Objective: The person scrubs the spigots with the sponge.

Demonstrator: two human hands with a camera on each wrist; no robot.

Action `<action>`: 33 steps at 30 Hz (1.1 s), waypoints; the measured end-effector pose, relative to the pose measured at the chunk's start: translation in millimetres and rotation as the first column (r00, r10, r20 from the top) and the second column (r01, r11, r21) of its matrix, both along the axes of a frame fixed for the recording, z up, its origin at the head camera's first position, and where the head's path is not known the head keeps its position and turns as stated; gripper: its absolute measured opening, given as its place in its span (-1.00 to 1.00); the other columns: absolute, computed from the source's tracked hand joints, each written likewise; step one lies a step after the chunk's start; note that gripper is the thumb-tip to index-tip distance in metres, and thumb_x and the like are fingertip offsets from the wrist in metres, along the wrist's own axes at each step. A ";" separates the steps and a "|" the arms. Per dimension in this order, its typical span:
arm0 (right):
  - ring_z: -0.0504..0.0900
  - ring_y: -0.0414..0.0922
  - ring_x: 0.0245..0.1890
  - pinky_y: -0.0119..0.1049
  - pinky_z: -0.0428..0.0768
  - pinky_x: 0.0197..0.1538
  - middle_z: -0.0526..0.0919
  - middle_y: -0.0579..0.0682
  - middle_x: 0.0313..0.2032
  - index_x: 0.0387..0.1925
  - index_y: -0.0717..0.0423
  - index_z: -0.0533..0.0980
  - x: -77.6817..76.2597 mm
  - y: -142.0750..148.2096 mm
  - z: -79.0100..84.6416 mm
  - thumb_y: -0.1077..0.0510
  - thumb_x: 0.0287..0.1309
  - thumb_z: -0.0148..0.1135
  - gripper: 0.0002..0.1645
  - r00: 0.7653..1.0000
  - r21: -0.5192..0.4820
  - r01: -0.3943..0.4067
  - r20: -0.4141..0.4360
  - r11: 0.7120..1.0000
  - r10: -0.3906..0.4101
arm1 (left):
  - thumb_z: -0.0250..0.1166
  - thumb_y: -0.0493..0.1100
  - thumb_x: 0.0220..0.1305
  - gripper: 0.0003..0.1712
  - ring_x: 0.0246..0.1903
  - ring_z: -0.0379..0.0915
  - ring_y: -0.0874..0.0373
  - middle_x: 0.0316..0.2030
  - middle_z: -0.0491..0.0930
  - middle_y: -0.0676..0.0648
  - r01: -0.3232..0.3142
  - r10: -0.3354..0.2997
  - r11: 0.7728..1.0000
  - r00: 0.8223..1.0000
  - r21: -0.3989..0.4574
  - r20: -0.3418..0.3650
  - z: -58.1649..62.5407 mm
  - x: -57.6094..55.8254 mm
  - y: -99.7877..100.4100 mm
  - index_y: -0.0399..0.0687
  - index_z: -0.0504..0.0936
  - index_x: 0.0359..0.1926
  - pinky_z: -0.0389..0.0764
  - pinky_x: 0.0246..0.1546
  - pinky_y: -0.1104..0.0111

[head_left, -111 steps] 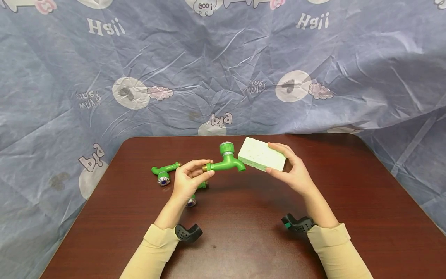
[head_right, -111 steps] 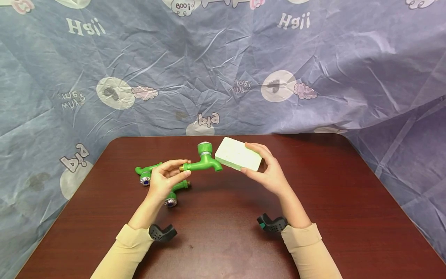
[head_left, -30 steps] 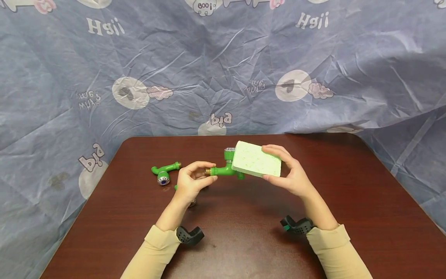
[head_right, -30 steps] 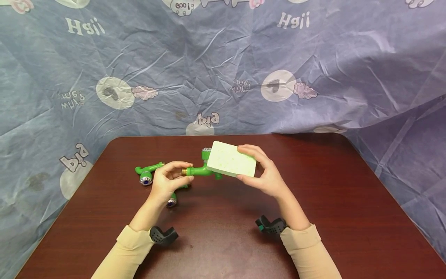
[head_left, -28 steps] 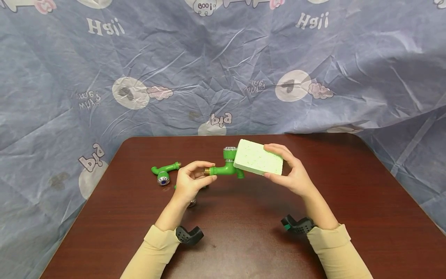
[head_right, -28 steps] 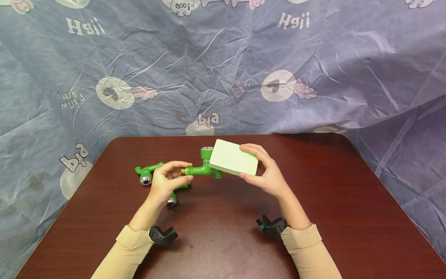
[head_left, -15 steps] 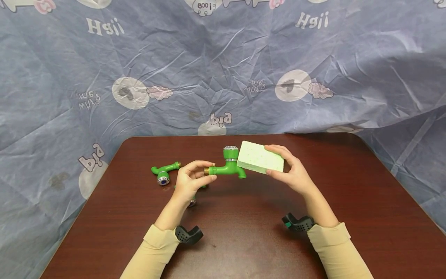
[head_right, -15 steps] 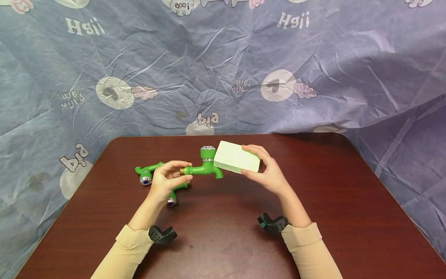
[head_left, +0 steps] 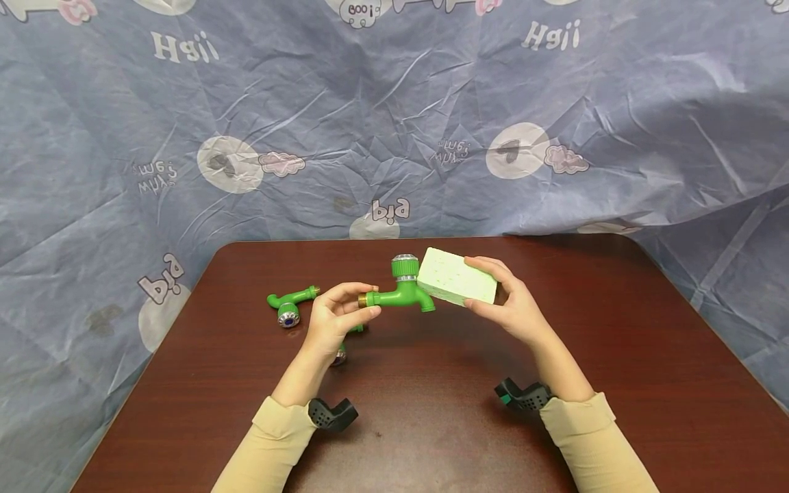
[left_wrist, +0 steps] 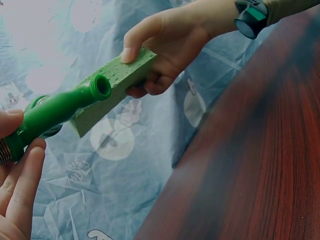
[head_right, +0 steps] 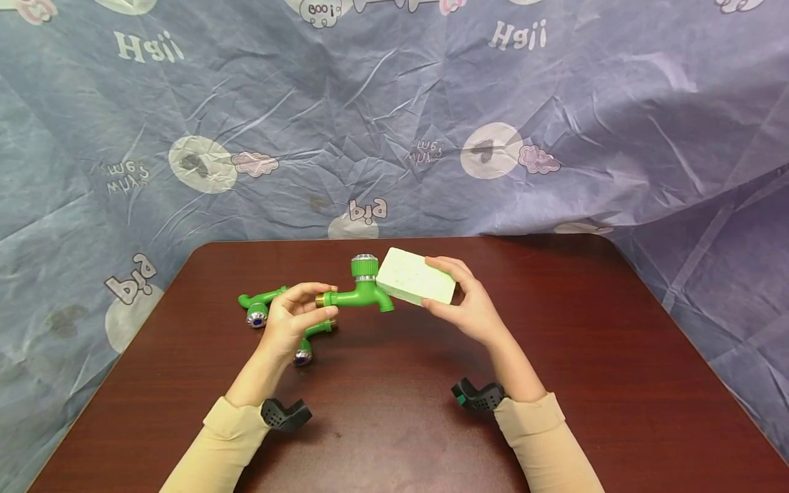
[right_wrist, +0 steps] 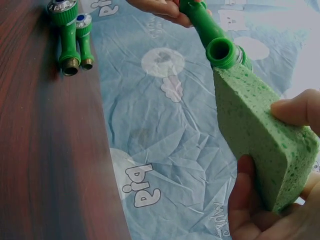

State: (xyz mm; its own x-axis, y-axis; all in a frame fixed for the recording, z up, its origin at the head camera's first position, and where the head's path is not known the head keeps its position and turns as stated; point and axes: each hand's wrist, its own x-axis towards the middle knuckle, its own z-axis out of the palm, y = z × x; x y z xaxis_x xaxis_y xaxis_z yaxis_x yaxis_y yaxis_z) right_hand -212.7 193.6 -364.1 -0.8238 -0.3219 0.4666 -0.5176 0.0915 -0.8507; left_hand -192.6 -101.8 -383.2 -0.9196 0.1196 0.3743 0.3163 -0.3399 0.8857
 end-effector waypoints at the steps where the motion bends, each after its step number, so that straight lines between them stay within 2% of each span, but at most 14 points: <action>1: 0.43 -0.13 -0.07 -0.49 0.54 -0.20 0.30 0.15 0.18 0.21 0.31 0.34 0.6 0.1 0.6 0.54 -0.10 0.29 -0.25 1.000 0.019 0.019 0.007 1.000 -0.019 | 0.33 -0.58 -0.08 -0.58 -0.29 0.63 0.16 -0.20 0.65 -0.05 0.004 -0.004 1.000 1.000 0.003 -0.001 0.0 0.2 0.2 -0.12 0.66 -0.19 0.62 -0.30 0.40; 7: 0.42 -0.13 -0.09 -0.51 0.54 -0.24 0.32 0.08 0.18 0.22 0.19 0.38 2.6 1.4 3.8 0.42 -0.06 0.34 -0.27 0.995 0.102 0.076 0.059 0.992 -0.082 | 0.33 -0.57 -0.05 -0.58 -0.27 0.62 0.15 -0.17 0.64 -0.07 0.022 -0.022 1.000 1.000 -0.004 0.001 -1.9 0.9 2.1 -0.14 0.66 -0.15 0.62 -0.30 0.41; 13: 0.45 -0.13 -0.11 -0.51 0.55 -0.23 0.31 0.08 0.18 0.22 0.21 0.37 3.0 0.8 3.7 0.45 -0.07 0.34 -0.26 0.995 0.087 0.065 0.069 0.994 -0.071 | 0.32 -0.56 -0.03 -0.55 -0.23 0.62 0.14 -0.13 0.63 -0.14 0.010 -0.008 0.999 0.999 -0.052 0.041 -4.1 0.0 3.0 -0.49 0.53 -0.02 0.61 -0.33 0.44; 19: 0.47 -0.13 -0.15 -0.51 0.55 -0.25 0.32 0.08 0.18 0.22 0.22 0.38 2.2 0.8 3.5 0.45 -0.08 0.35 -0.26 0.994 0.078 0.082 0.061 0.994 -0.087 | 0.36 -0.47 0.01 -0.54 -0.30 0.63 0.12 -0.05 0.56 -0.33 0.011 -0.004 0.992 0.999 -0.130 0.052 -4.3 -1.1 2.4 -0.46 0.54 0.01 0.65 -0.29 0.23; 21: 0.47 -0.13 -0.15 -0.52 0.54 -0.24 0.32 0.08 0.18 0.22 0.23 0.38 2.0 0.8 3.4 0.45 -0.08 0.35 -0.26 0.994 0.071 0.088 0.060 0.994 -0.092 | 0.37 -0.47 0.01 -0.54 -0.35 0.64 0.11 -0.08 0.59 -0.30 0.018 -0.011 0.991 0.998 -0.134 0.054 -4.7 -1.1 2.9 -0.45 0.55 0.01 0.65 -0.31 0.17; 26: 0.46 -0.14 -0.14 -0.53 0.54 -0.24 0.31 0.09 0.19 0.22 0.24 0.38 1.3 1.2 2.9 0.46 -0.08 0.35 -0.26 0.993 0.061 0.094 0.060 0.994 -0.098 | 0.34 -0.52 0.00 -0.50 -0.39 0.65 0.10 -0.20 0.65 -0.09 0.047 -0.036 0.994 0.994 -0.098 0.106 -5.3 -1.5 4.6 -0.49 0.50 0.04 0.66 -0.32 0.19; 30: 0.47 -0.14 -0.15 -0.52 0.54 -0.24 0.31 0.09 0.18 0.22 0.24 0.38 1.0 0.9 2.9 0.46 -0.09 0.35 -0.26 0.993 0.058 0.094 0.067 0.994 -0.098 | 0.33 -0.54 -0.01 -0.48 -0.39 0.65 0.09 -0.22 0.66 -0.06 0.046 -0.036 0.997 0.989 -0.065 0.140 -4.5 -1.9 5.5 -0.51 0.48 0.05 0.65 -0.28 0.16; 33: 0.47 -0.15 -0.15 -0.52 0.54 -0.25 0.31 0.10 0.18 0.22 0.24 0.38 0.8 0.6 3.0 0.46 -0.08 0.35 -0.26 0.993 0.059 0.093 0.067 0.994 -0.097 | 0.32 -0.54 0.00 -0.51 -0.39 0.66 0.08 -0.25 0.66 -0.07 0.044 -0.038 0.998 0.990 -0.042 0.139 -4.7 -2.1 7.0 -0.58 0.47 0.02 0.60 -0.24 0.05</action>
